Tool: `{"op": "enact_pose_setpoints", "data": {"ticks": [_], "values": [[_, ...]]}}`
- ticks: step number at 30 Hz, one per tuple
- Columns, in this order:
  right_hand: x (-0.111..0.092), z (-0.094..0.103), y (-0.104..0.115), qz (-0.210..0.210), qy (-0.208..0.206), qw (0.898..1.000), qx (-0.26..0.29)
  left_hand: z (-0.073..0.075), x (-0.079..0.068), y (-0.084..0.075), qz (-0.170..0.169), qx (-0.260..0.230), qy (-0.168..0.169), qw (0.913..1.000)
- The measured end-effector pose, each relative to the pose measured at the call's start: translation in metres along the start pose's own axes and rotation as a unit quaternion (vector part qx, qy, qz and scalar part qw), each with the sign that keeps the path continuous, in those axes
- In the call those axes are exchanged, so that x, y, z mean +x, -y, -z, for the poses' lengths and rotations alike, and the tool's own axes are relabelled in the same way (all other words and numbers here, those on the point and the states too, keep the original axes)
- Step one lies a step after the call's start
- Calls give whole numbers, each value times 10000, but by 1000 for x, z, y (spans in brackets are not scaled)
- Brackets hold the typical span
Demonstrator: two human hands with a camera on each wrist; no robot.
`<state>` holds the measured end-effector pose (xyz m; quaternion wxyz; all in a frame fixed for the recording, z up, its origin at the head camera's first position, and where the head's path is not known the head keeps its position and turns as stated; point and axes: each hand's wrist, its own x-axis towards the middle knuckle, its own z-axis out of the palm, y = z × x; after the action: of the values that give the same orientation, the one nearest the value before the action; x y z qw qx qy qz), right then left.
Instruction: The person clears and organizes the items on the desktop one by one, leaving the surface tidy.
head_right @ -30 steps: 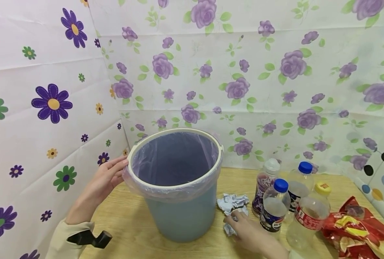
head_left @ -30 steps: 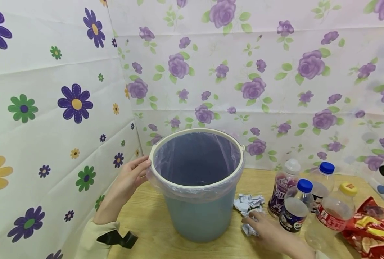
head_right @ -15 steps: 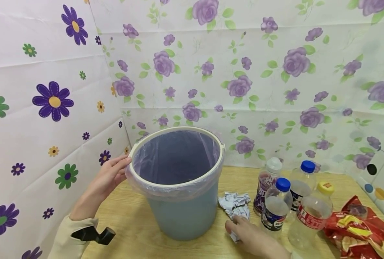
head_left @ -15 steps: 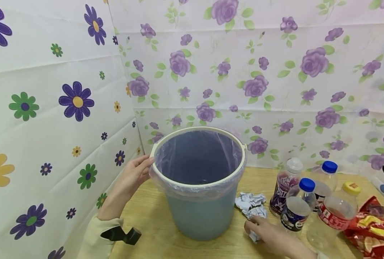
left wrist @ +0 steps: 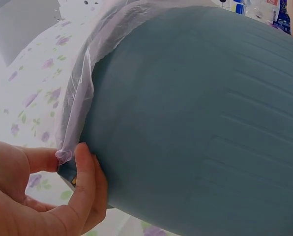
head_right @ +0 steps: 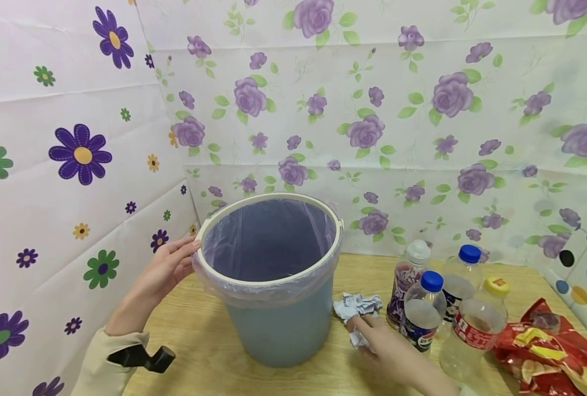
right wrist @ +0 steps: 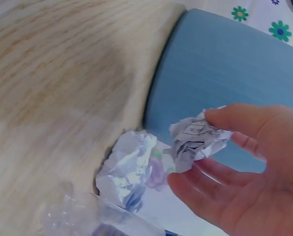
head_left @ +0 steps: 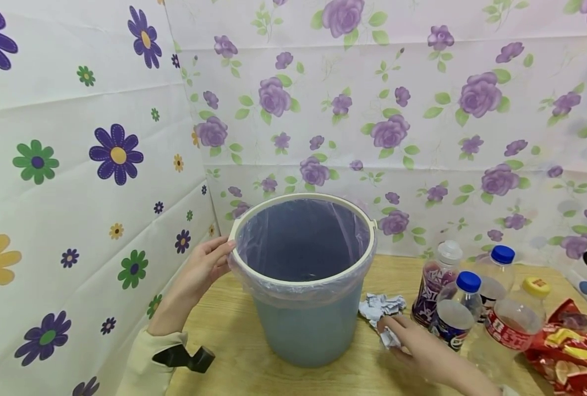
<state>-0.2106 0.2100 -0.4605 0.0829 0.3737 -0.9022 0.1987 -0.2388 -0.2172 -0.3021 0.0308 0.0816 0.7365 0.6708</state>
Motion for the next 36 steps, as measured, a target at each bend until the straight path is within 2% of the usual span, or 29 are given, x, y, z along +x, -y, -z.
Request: {"op": "enact_pose_setpoints", "data": {"ticks": [6, 14, 22, 28, 36], "values": [[1, 9, 10, -65, -711, 9974, -136, 1, 0, 0, -38, 54, 54, 10000], [5, 21, 20, -147, -1545, 9874, -310, 2, 0, 0, -55, -132, 153, 9998], [8, 32, 27, -321, -1933, 9806, -89, 3, 0, 0, -80, -284, 207, 9993], [8, 41, 31, -612, -2000, 9776, 231, 3, 1, 1, -117, -258, 235, 9993], [12, 51, 37, -512, -2238, 9715, 588, 3, 0, 0, -132, -191, 304, 9993]]}}
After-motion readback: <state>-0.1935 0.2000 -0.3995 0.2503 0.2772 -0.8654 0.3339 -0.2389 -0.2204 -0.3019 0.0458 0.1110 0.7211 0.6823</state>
